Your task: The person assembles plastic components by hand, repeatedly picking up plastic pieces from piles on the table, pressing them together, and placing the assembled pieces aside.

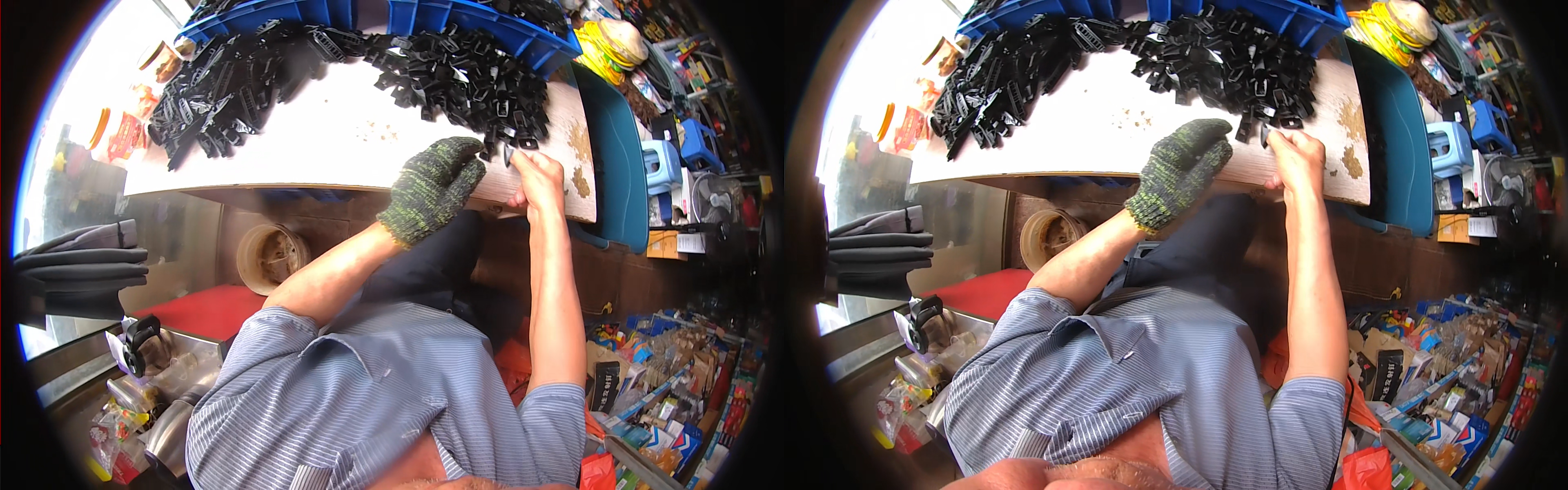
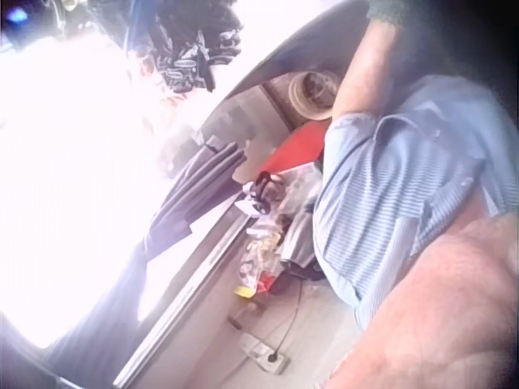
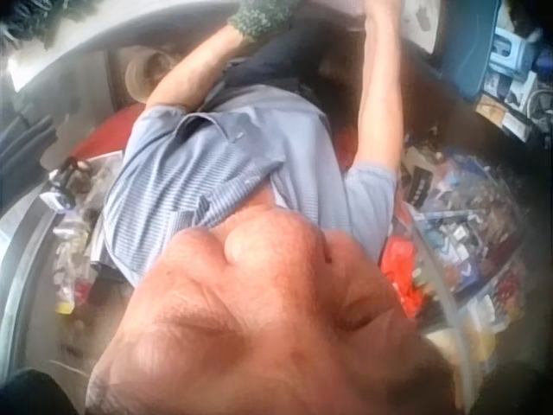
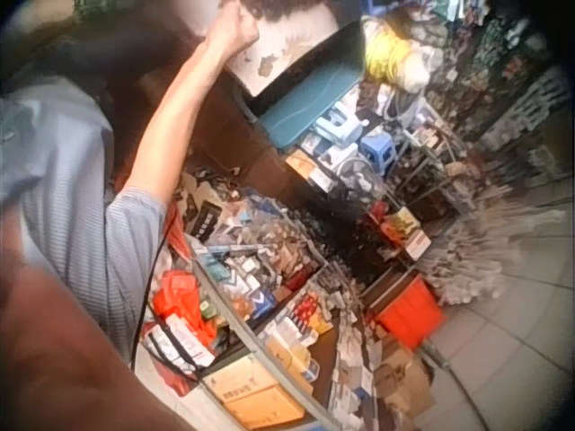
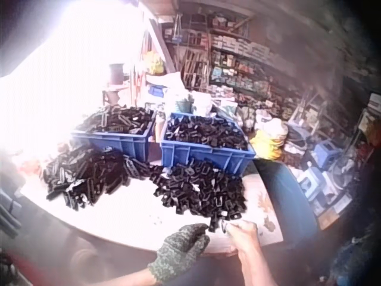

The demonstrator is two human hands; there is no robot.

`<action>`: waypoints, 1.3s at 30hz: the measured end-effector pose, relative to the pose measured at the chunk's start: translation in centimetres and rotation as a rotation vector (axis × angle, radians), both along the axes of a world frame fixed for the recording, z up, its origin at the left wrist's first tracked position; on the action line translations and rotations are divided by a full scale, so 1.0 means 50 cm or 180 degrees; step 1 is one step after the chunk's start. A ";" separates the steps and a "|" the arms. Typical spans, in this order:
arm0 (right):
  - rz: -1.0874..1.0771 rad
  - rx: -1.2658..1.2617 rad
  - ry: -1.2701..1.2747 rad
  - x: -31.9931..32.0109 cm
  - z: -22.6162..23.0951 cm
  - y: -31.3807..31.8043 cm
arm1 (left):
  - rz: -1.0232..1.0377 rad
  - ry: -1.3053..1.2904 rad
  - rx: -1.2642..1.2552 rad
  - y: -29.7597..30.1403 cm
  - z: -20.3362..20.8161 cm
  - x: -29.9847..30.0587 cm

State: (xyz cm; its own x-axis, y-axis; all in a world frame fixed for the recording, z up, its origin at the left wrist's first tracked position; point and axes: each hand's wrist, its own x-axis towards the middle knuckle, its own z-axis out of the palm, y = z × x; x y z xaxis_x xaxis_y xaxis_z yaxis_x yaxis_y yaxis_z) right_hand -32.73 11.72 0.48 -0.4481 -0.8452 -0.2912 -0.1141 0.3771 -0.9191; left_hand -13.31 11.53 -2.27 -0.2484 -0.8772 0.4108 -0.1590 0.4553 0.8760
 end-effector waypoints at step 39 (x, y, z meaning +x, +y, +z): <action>0.0019 -0.0754 -0.1250 0.137 -0.033 0.061 | 0.1891 -0.2393 -0.0327 -0.212 0.089 0.215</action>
State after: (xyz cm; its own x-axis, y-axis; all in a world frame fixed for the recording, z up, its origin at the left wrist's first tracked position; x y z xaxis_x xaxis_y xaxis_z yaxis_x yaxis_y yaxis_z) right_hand -25.89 14.79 -1.19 -0.3374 -0.9112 -0.2363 0.2587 0.1516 -0.9540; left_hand -2.58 0.95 2.16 -0.0049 -0.9133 0.4073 -0.8917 0.1883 0.4115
